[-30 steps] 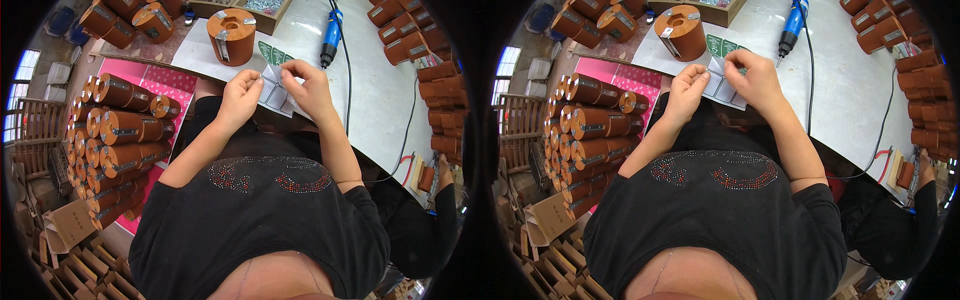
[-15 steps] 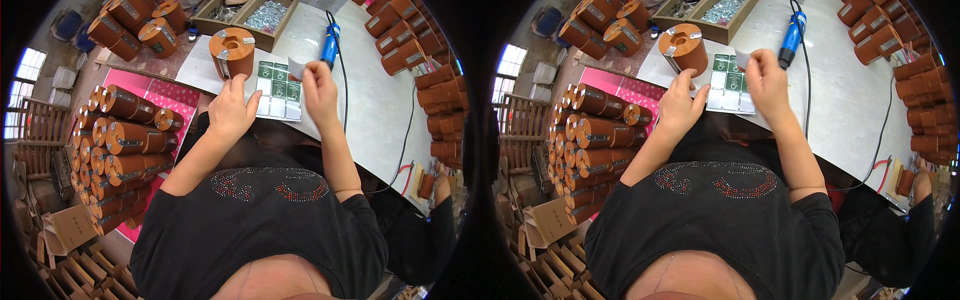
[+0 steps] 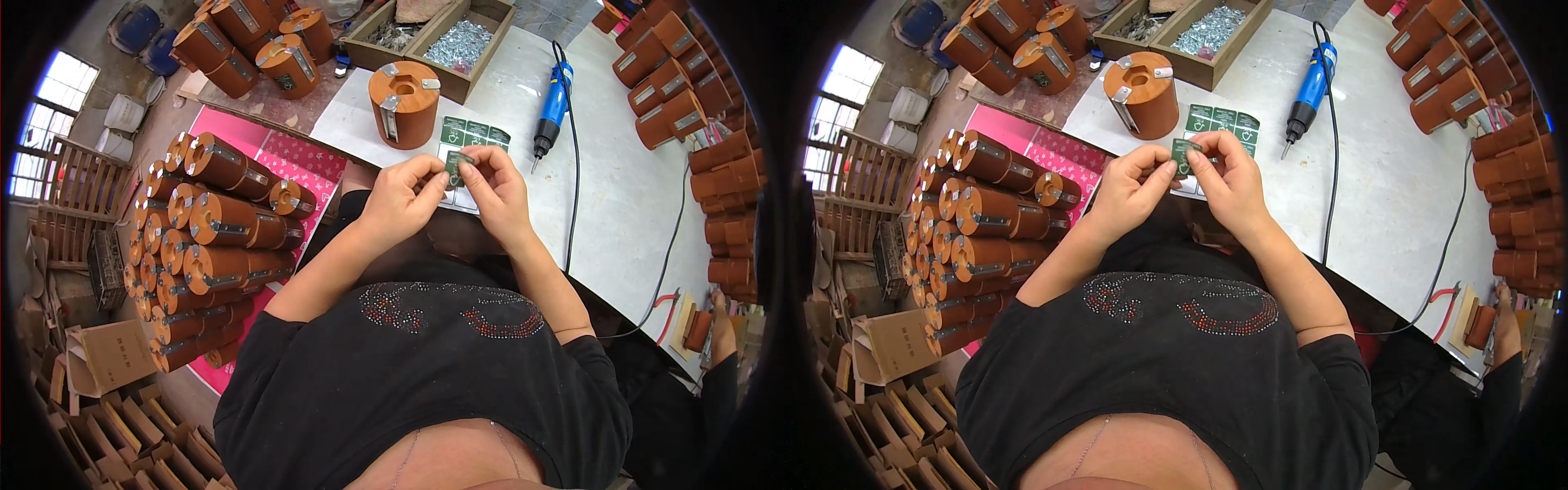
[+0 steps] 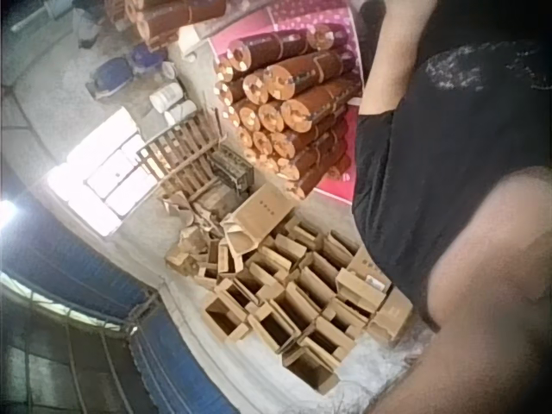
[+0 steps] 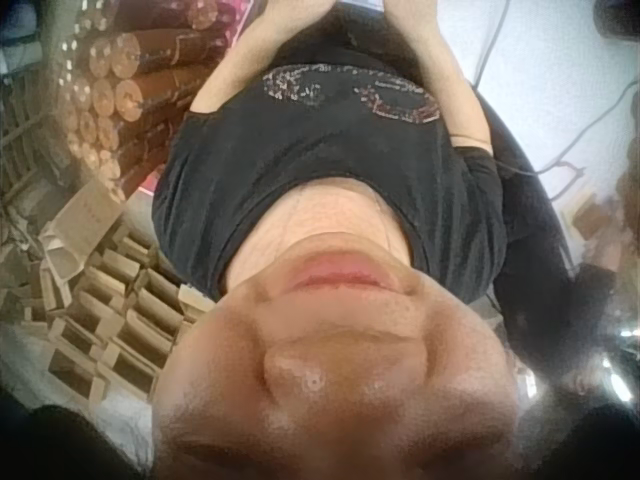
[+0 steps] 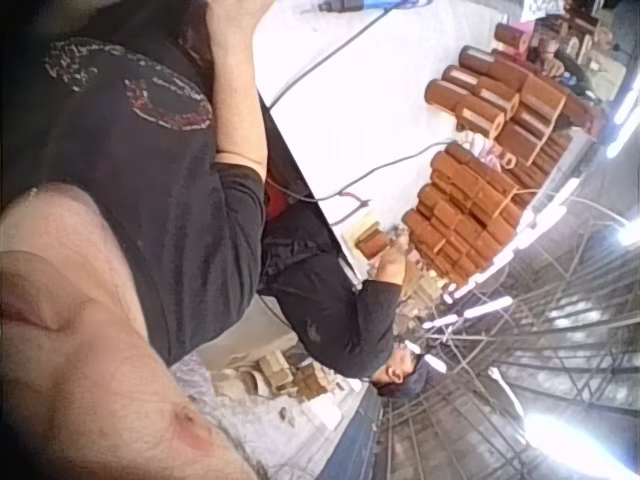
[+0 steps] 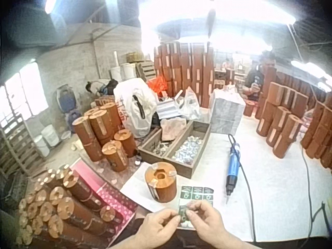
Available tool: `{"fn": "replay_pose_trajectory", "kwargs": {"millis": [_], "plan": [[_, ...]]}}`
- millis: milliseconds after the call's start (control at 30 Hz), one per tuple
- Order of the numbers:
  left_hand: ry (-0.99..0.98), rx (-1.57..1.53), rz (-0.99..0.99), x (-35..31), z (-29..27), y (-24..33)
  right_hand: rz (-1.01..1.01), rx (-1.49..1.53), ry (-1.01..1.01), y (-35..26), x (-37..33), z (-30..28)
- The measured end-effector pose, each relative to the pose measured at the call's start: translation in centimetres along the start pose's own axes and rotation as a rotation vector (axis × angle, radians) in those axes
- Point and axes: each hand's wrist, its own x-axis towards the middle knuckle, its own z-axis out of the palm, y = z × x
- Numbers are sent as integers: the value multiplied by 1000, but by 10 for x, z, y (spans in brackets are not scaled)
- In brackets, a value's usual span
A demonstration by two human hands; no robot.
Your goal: The person peels stickers from a sheet by hand, adheres them onto wooden blocks, and stacks the labeled blocks on the table.
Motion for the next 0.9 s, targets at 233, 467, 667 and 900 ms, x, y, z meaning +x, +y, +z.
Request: {"fn": "replay_pose_trajectory", "kwargs": {"millis": [233,467,667,900], "plan": [[437,151,392,4,-7,-23,-178,-2,35,-15,9,-3],[369,187,165,57,-47,-64,-190,-55,-55,-33,28,-10],[137,-261,51,76,-53,-48,-157,-200,-111,-40,52,-6],[-27,-851,-111,56,-43,-16,51,-23,-172,-62,62,14]]}}
